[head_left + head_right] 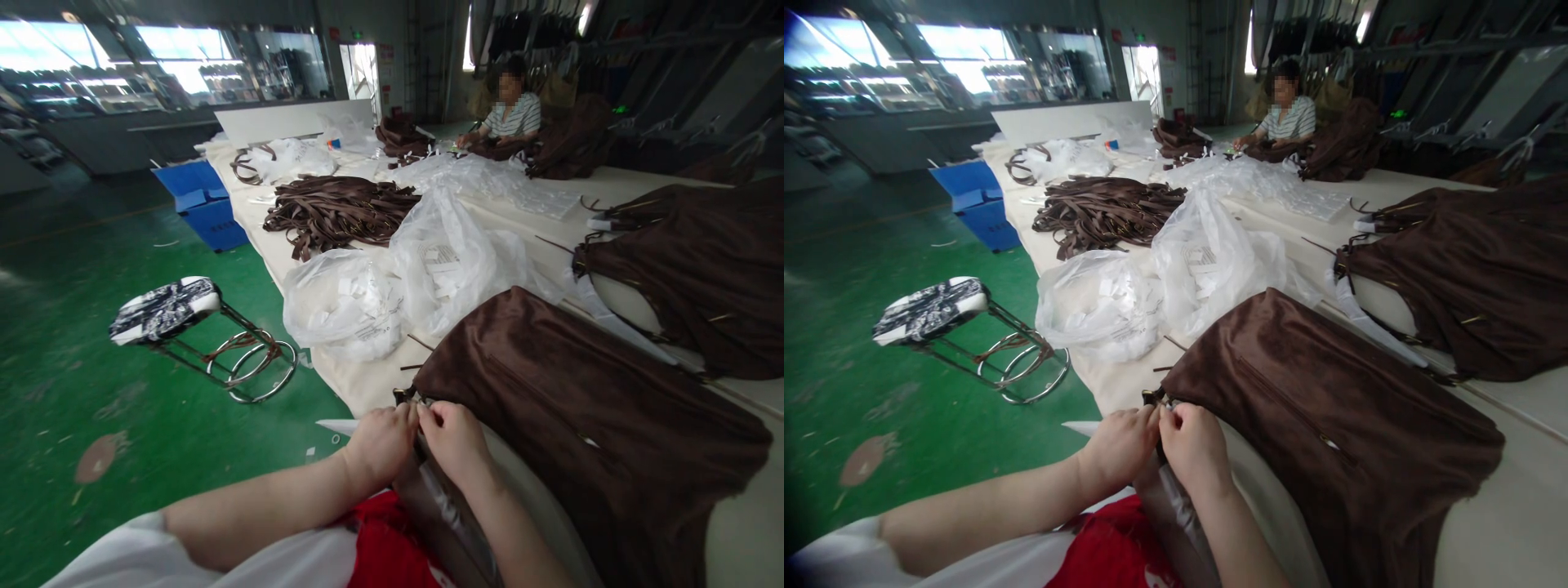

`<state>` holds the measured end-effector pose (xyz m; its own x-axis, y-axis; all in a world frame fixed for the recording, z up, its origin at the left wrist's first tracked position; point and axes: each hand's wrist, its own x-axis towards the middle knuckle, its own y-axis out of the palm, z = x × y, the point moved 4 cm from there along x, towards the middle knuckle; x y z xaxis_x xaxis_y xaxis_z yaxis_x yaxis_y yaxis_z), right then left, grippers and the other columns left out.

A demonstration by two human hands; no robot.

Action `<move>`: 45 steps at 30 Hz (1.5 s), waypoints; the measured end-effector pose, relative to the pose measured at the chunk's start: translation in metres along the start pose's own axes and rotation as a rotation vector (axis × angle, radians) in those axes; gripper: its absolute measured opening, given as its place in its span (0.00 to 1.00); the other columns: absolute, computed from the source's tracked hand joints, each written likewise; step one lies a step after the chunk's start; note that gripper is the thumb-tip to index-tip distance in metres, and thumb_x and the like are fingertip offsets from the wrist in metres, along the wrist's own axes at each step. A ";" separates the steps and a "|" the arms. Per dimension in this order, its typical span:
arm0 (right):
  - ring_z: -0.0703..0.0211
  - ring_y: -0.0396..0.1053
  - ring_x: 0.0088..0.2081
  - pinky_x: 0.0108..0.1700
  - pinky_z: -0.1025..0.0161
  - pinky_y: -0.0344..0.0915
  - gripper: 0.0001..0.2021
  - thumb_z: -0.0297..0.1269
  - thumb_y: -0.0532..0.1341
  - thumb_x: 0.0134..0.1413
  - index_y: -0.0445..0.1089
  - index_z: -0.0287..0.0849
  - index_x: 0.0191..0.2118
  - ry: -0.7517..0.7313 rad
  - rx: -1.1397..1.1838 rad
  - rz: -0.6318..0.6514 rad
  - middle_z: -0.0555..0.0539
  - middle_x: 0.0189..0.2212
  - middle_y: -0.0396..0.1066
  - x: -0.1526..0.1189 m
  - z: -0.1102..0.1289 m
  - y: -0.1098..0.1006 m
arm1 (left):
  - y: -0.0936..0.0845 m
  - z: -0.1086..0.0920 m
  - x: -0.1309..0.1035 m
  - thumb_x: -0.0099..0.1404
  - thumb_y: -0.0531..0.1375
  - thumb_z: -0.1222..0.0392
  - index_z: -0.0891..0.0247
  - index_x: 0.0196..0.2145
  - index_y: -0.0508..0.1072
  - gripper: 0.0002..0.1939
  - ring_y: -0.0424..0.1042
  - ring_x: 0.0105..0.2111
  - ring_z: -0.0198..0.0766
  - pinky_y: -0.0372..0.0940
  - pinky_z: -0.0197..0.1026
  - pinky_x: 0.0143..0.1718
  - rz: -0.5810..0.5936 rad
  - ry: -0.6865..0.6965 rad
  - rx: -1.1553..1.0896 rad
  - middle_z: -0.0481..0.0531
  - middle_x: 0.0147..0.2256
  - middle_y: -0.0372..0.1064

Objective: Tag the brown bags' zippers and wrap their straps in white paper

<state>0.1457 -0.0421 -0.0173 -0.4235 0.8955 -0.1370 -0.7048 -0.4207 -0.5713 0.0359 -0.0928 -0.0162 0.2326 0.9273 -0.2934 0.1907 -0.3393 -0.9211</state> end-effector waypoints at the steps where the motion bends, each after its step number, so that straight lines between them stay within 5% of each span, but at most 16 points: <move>1: 0.58 0.66 0.21 0.25 0.63 0.52 0.17 0.45 0.55 0.56 0.64 0.45 0.19 0.005 0.026 0.019 0.45 0.19 0.71 -0.001 -0.002 0.001 | -0.003 0.001 -0.001 0.67 0.47 0.67 0.70 0.49 0.66 0.16 0.72 0.42 0.51 0.65 0.49 0.42 -0.026 -0.012 -0.006 0.67 0.43 0.69; 7: 0.67 0.59 0.14 0.18 0.68 0.50 0.16 0.49 0.56 0.55 0.66 0.43 0.25 0.167 0.531 0.157 0.54 0.15 0.64 -0.009 -0.012 0.017 | -0.027 0.017 -0.009 0.69 0.47 0.60 0.64 0.36 0.67 0.11 0.71 0.31 0.41 0.60 0.39 0.31 -0.193 -0.122 -0.358 0.55 0.31 0.71; 12: 0.70 0.57 0.14 0.16 0.71 0.48 0.19 0.54 0.58 0.52 0.65 0.42 0.25 0.243 0.645 0.151 0.56 0.15 0.63 -0.009 -0.017 0.028 | -0.018 0.023 -0.003 0.66 0.51 0.58 0.64 0.27 0.66 0.12 0.61 0.24 0.33 0.54 0.35 0.25 -0.195 -0.148 -0.794 0.48 0.24 0.64; 18: 0.71 0.56 0.14 0.15 0.72 0.49 0.23 0.60 0.59 0.49 0.67 0.41 0.27 0.249 0.705 0.159 0.56 0.15 0.61 -0.007 -0.021 0.028 | 0.000 0.024 0.002 0.61 0.58 0.50 0.64 0.28 0.63 0.14 0.40 0.13 0.23 0.35 0.31 0.14 0.111 -0.374 -1.598 0.38 0.16 0.49; 24: 0.70 0.55 0.12 0.14 0.70 0.48 0.28 0.66 0.58 0.47 0.67 0.41 0.24 0.328 0.687 0.231 0.55 0.14 0.61 -0.005 -0.019 0.033 | 0.000 0.020 0.000 0.59 0.57 0.62 0.65 0.29 0.63 0.05 0.31 0.12 0.23 0.32 0.28 0.11 0.668 -0.290 -1.996 0.37 0.15 0.44; 27: 0.67 0.55 0.12 0.14 0.67 0.49 0.30 0.67 0.51 0.51 0.65 0.44 0.18 0.355 0.569 0.262 0.52 0.13 0.61 -0.005 -0.014 0.026 | 0.004 0.013 0.002 0.58 0.56 0.60 0.64 0.26 0.64 0.06 0.35 0.10 0.24 0.36 0.28 0.10 0.653 -0.222 -1.935 0.38 0.13 0.45; 30: 0.59 0.65 0.19 0.23 0.63 0.60 0.29 0.61 0.48 0.58 0.65 0.45 0.18 0.205 0.231 0.084 0.48 0.17 0.66 -0.010 -0.003 -0.007 | -0.001 0.009 0.004 0.62 0.54 0.52 0.65 0.26 0.68 0.14 0.59 0.14 0.31 0.53 0.31 0.15 0.482 -0.167 -1.574 0.48 0.15 0.61; 33: 0.48 0.72 0.40 0.45 0.56 0.64 0.14 0.47 0.57 0.56 0.72 0.43 0.35 0.040 -0.202 -0.274 0.41 0.35 0.74 -0.025 0.004 -0.053 | -0.022 0.014 0.006 0.63 0.55 0.47 0.65 0.27 0.71 0.18 0.71 0.26 0.40 0.62 0.35 0.26 0.312 -0.028 -1.102 0.54 0.24 0.72; 37: 0.38 0.54 0.62 0.61 0.47 0.52 0.33 0.30 0.61 0.44 0.61 0.32 0.61 0.102 -0.571 -0.349 0.32 0.63 0.55 -0.036 -0.021 -0.067 | -0.046 0.037 0.014 0.63 0.54 0.47 0.62 0.27 0.71 0.17 0.70 0.28 0.40 0.62 0.35 0.27 0.047 0.011 -0.738 0.51 0.26 0.72; 41: 0.40 0.50 0.64 0.59 0.46 0.56 0.30 0.26 0.54 0.52 0.58 0.28 0.62 0.127 -0.706 -0.290 0.32 0.67 0.46 -0.025 -0.048 -0.048 | -0.035 0.052 0.024 0.60 0.53 0.47 0.60 0.31 0.71 0.15 0.68 0.26 0.37 0.61 0.33 0.24 -0.016 0.056 -0.758 0.49 0.25 0.70; 45: 0.47 0.65 0.55 0.53 0.52 0.65 0.23 0.20 0.47 0.55 0.72 0.35 0.50 0.062 -0.689 -0.388 0.36 0.56 0.66 -0.011 -0.039 -0.068 | -0.013 0.065 0.031 0.57 0.53 0.39 0.59 0.37 0.69 0.21 0.67 0.24 0.38 0.62 0.34 0.21 -0.071 0.042 -0.930 0.50 0.26 0.71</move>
<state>0.2207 -0.0178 -0.0085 -0.1731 0.9747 0.1417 -0.2762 0.0900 -0.9569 -0.0212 -0.0495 -0.0295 0.2219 0.9503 -0.2183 0.8884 -0.2893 -0.3565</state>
